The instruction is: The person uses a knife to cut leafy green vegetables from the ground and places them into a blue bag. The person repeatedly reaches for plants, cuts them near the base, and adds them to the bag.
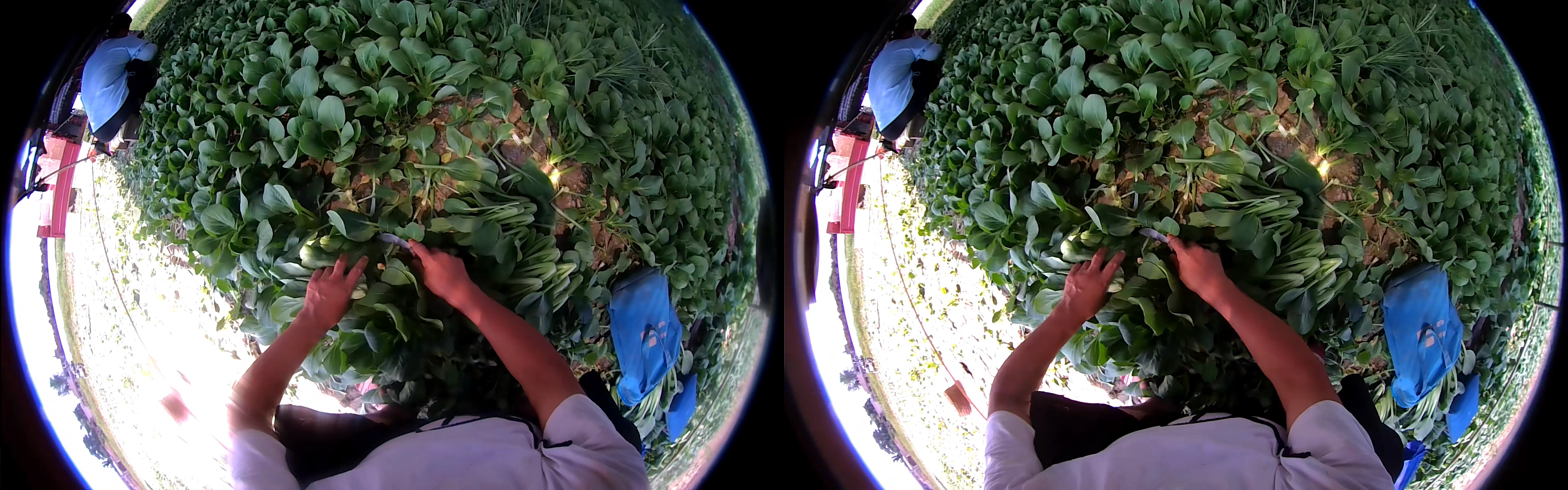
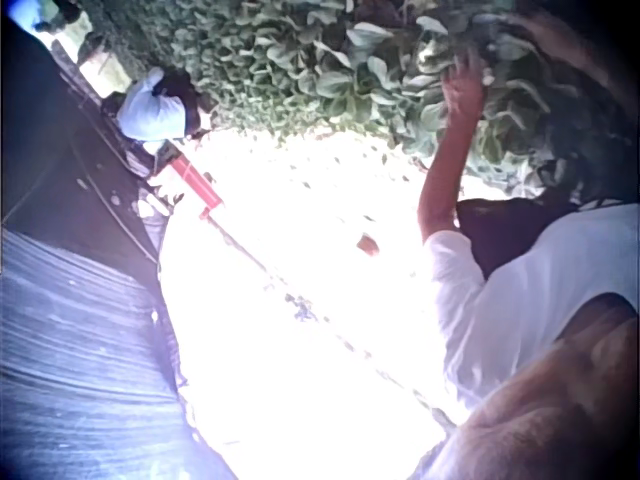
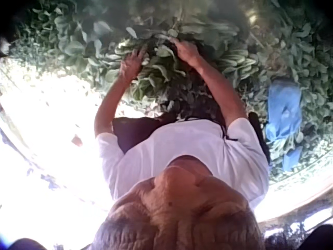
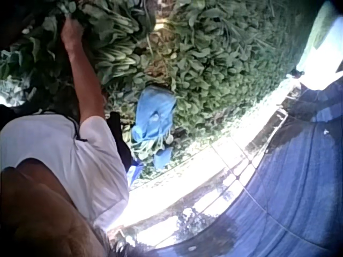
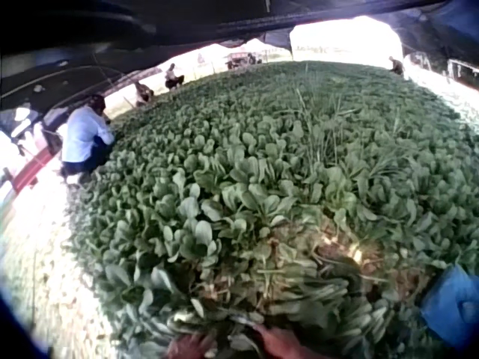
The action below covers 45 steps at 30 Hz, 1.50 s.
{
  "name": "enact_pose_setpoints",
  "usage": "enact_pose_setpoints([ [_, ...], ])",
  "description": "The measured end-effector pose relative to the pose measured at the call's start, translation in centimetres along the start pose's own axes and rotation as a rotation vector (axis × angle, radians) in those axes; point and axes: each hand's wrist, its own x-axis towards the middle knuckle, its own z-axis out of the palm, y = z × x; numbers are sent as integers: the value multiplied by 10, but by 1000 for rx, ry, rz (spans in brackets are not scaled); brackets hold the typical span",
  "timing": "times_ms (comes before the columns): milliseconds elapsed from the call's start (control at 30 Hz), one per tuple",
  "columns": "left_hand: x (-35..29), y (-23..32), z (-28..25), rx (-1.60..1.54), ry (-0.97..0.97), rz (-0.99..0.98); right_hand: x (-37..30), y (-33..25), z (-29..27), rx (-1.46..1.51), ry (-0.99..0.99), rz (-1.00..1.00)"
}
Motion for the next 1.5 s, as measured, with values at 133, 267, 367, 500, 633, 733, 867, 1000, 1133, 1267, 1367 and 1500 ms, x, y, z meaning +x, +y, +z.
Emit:
enact_pose_setpoints([
  [133,-14,-9,25,32,47,5,6,5,11,-84,-51,16],
  [267,-19,-10,27,45,71,23,-2,0,17,-38,-13,28],
  [367,-14,-9,19,11,25,-12,-2,21,38,34,49,-32],
  [500,-17,-13,16,-129,94,-50,3,29,50,55,12,-46],
  [633,-8,-11,8,-218,10,-159,9,18,47,-69,-196,161],
  [733,-20,-18,16,-236,47,-52,1,36,50,237,-232,-34],
  [867,-37,-16,10,-212,159,-20,-11,37,62,-73,-133,-56],
  [1000,-58,-14,2,-282,286,-81,-5,5,19,99,143,101],
  [1133,-70,-11,-18,-428,437,-154,10,-23,-33,705,187,180],
  [1267,-69,-7,-36,-538,500,-173,21,-75,-55,1183,-337,359],
  [1367,-58,-6,-47,-582,487,-176,30,-81,-28,1221,-388,343],
  [1500,-50,-6,-89,-674,649,-256,33,-87,-57,1472,-399,192],
])
